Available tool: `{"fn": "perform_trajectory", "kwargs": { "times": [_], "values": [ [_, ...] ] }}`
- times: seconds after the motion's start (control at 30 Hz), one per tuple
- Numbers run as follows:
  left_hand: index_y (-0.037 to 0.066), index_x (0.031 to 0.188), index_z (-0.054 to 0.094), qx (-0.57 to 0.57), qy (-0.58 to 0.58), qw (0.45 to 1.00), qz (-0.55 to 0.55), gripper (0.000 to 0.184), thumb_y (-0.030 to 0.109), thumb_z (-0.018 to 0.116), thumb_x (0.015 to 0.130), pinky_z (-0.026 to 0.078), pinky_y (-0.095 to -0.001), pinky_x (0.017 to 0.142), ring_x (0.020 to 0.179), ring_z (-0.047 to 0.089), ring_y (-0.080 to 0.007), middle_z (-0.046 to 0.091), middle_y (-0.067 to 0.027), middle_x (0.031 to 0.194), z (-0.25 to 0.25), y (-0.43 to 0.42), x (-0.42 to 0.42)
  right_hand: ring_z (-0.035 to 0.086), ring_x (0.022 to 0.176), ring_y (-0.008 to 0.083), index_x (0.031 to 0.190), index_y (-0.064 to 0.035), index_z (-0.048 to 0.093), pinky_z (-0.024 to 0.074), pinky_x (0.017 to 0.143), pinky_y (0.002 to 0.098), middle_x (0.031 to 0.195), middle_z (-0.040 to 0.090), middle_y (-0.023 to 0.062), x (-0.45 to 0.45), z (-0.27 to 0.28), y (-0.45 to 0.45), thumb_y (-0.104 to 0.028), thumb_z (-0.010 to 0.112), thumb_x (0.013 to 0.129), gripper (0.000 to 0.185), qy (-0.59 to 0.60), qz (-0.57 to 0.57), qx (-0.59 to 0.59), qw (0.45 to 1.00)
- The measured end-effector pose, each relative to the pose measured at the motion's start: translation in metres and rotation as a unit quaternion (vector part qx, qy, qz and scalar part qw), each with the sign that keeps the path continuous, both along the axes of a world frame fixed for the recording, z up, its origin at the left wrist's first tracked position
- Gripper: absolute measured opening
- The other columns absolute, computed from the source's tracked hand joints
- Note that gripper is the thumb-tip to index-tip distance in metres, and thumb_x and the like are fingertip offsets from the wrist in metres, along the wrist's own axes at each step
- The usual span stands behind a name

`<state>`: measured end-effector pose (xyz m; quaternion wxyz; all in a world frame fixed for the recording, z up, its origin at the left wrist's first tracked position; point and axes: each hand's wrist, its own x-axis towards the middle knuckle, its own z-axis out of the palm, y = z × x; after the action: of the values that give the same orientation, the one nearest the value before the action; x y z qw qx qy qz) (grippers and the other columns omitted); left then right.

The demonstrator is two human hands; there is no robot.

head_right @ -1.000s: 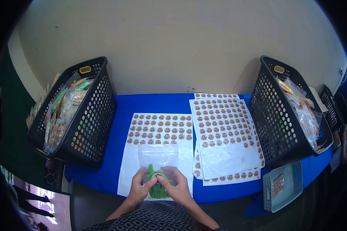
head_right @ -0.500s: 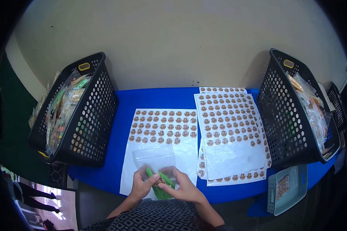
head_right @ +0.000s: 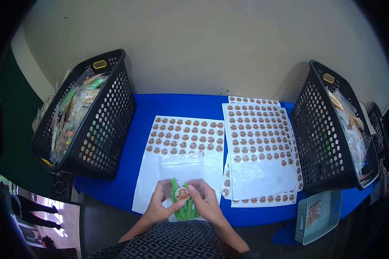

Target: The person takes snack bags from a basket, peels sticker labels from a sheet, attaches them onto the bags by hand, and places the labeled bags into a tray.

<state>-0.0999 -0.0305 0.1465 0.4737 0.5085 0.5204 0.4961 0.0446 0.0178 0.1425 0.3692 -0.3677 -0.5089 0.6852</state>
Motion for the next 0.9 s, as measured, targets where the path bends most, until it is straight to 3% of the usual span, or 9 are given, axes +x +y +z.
{"fn": "perform_trajectory", "kwargs": {
  "times": [0.1,0.17,0.4,0.5,0.57,0.63,0.7,0.73,0.9],
  "values": [
    [-0.005,0.115,0.030,0.015,0.029,0.999,-0.031,0.051,0.017,0.057,0.078,0.040,-0.0320,0.082,0.096,0.049,-0.0214,0.047,-0.0174,0.104,0.000,-0.001,0.000,0.053,0.076,0.0103,0.093,0.0016,0.051,0.0418,0.069,0.0224,0.084,0.057,0.0064,0.000,0.008,-0.001,-0.020,0.052,0.083,0.024,0.033,-0.045,-0.007,0.998],
    [-0.006,0.112,0.032,0.010,-0.031,0.999,-0.034,0.045,0.016,0.055,0.080,0.041,-0.0314,0.080,0.096,0.049,-0.0195,0.048,-0.0171,0.102,0.003,-0.001,0.001,0.053,0.076,0.0098,0.092,0.0006,0.051,0.0421,0.069,0.0229,0.084,0.057,0.0064,0.000,0.012,-0.008,-0.022,0.058,0.079,0.027,-0.031,-0.050,0.053,0.997],
    [-0.004,0.106,0.037,0.009,-0.052,0.995,-0.089,0.035,0.017,0.052,0.082,0.039,-0.0299,0.081,0.095,0.049,-0.0174,0.052,-0.0143,0.096,0.006,-0.004,-0.003,0.052,0.075,0.0086,0.090,-0.0002,0.052,0.0424,0.069,0.0226,0.082,0.057,0.0055,-0.002,0.009,-0.033,-0.022,0.062,0.076,0.028,0.009,-0.119,0.039,0.992],
    [-0.001,0.105,0.039,0.017,-0.063,0.990,-0.126,0.035,0.018,0.055,0.080,0.037,-0.0286,0.082,0.091,0.048,-0.0144,0.049,-0.0093,0.097,0.000,-0.002,-0.012,0.053,0.077,0.0082,0.089,0.0005,0.053,0.0424,0.069,0.0218,0.081,0.057,0.0052,-0.002,0.016,-0.046,-0.023,0.063,0.075,0.029,0.049,-0.123,0.001,0.991],
    [-0.003,0.101,0.046,0.071,-0.101,0.988,-0.098,0.034,0.020,0.057,0.079,0.039,-0.0280,0.079,0.090,0.050,-0.0149,0.052,-0.0107,0.097,-0.005,0.002,-0.018,0.053,0.078,0.0079,0.092,0.0015,0.052,0.0432,0.068,0.0217,0.083,0.057,0.0062,-0.001,0.017,-0.058,-0.022,0.064,0.075,0.032,-0.026,-0.056,-0.005,0.998],
    [-0.004,0.092,0.053,0.079,-0.157,0.981,-0.086,0.027,0.018,0.059,0.077,0.040,-0.0264,0.075,0.083,0.052,-0.0134,0.055,-0.0088,0.090,0.004,0.007,-0.019,0.054,0.079,0.0102,0.095,0.0019,0.051,0.0442,0.067,0.0234,0.085,0.057,0.0080,-0.005,0.018,-0.067,-0.024,0.067,0.071,0.039,-0.067,-0.043,-0.024,0.997],
    [-0.003,0.084,0.057,0.027,-0.155,0.985,-0.072,0.021,0.017,0.059,0.077,0.041,-0.0251,0.070,0.074,0.053,-0.0123,0.057,-0.0075,0.077,0.005,0.010,-0.027,0.055,0.076,0.0132,0.097,0.0014,0.050,0.0448,0.068,0.0254,0.084,0.058,0.0102,-0.013,0.009,-0.075,-0.027,0.070,0.067,0.046,-0.091,-0.044,0.121,0.988],
    [-0.003,0.075,0.058,0.020,-0.163,0.985,-0.056,0.017,0.014,0.059,0.077,0.042,-0.0235,0.064,0.065,0.053,-0.0115,0.057,-0.0058,0.068,0.008,0.010,-0.025,0.055,0.079,0.0157,0.097,0.0015,0.050,0.0444,0.070,0.0267,0.085,0.057,0.0123,-0.015,0.007,-0.078,-0.029,0.072,0.064,0.050,-0.104,-0.042,0.089,0.990],
    [-0.001,0.068,0.057,-0.003,-0.189,0.975,-0.113,0.016,0.012,0.060,0.076,0.040,-0.0214,0.058,0.060,0.051,-0.0098,0.055,-0.0045,0.066,0.007,0.008,-0.028,0.054,0.080,0.0156,0.100,0.0001,0.050,0.0433,0.070,0.0268,0.086,0.056,0.0110,-0.011,0.014,-0.088,-0.031,0.071,0.065,0.051,-0.144,-0.069,0.125,0.979]
  ]
}}
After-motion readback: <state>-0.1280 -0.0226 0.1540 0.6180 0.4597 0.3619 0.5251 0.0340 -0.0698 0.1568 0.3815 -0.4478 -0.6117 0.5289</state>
